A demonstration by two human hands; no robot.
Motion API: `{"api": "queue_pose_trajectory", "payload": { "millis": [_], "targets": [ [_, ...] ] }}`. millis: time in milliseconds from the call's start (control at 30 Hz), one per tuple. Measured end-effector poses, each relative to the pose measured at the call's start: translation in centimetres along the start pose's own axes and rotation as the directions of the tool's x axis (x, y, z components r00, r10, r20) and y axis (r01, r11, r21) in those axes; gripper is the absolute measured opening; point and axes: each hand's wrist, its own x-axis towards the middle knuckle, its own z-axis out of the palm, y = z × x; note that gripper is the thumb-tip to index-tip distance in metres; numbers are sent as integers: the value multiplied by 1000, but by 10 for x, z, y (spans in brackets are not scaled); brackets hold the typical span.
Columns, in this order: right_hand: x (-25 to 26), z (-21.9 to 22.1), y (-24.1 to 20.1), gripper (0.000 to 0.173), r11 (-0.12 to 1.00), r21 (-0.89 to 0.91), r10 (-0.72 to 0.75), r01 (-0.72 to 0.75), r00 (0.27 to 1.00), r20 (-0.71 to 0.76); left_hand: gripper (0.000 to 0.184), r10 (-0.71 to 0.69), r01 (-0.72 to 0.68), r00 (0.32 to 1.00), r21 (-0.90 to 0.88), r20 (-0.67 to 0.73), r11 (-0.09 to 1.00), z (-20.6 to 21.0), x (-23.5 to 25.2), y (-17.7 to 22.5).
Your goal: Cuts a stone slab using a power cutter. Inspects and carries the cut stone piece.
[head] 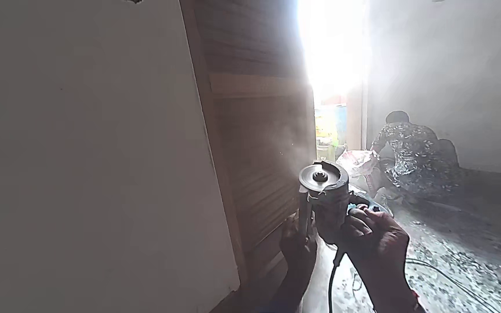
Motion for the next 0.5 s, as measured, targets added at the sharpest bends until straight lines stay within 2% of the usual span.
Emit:
{"api": "queue_pose_trajectory", "payload": {
  "millis": [233,333,400,500],
  "targets": [
    [24,4,4,39,997,-35,-67,66,997,-43,28,-31,31,999,-15,35,999,0,-1,-7],
    [42,10,2,39,986,-80,-150,145,987,-58,32,-81,83,996,-52,44,995,-6,-3,-4],
    [56,3,-4,38,978,-79,-200,195,977,-69,38,-142,145,983,-25,113,989,-15,-4,-1],
    [59,-32,-25,41,950,-159,-282,270,957,-61,50,-257,268,923,1,288,963,-28,4,-2]
  ]
}}
